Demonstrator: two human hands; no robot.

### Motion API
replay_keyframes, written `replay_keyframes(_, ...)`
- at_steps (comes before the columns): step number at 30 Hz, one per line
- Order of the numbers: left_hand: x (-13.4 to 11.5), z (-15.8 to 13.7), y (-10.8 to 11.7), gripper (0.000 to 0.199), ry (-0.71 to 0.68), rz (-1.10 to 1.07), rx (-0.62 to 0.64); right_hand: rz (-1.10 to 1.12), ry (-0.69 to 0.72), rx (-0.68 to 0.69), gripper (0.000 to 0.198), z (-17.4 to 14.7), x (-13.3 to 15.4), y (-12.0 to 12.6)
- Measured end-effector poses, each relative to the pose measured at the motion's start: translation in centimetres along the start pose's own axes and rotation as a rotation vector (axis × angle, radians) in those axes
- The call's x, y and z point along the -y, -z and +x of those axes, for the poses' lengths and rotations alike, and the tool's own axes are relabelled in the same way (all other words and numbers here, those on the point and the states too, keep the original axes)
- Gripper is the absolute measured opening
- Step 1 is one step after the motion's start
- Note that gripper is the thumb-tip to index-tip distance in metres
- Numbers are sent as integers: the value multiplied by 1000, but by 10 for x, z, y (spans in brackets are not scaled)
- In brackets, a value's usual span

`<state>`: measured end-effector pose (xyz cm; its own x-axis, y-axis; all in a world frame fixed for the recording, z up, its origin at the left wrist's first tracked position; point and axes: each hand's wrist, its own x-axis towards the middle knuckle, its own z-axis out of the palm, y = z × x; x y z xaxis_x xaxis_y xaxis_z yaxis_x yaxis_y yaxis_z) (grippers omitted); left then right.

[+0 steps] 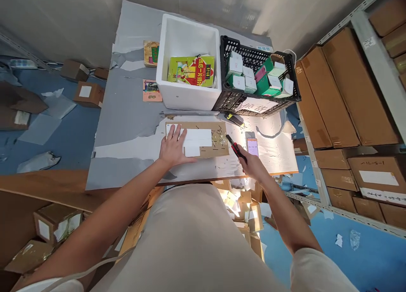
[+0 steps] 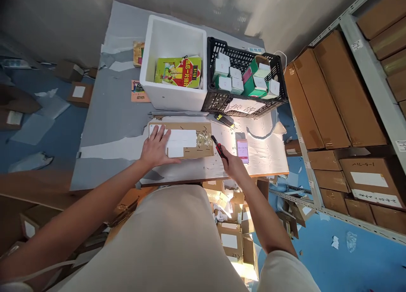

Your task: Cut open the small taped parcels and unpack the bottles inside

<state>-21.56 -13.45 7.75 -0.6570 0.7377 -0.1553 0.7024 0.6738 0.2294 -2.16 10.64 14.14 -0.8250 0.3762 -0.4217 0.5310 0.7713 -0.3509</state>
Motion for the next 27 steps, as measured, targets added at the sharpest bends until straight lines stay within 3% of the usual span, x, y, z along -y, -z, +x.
replay_keyframes(6, -5, 1, 3, 119, 45, -8, -4, -290, -18, 0, 60, -2, 15, 7)
replay_keyframes(15, -8, 1, 6, 124, 67, 48, 84, -339, -46, -33, 59, -16, 23, -4)
replay_keyframes(20, -9, 1, 4, 126, 91, 39, 61, -297, 7, -23, 57, -41, 5, -13)
replay_keyframes(24, -7, -3, -1, 123, 47, 9, -7, -48, -80, -238, 57, -66, -17, -23)
replay_keyframes(27, -2, 0, 0, 110, 54, -52, -84, 441, -171, -353, 65, -68, -22, -48)
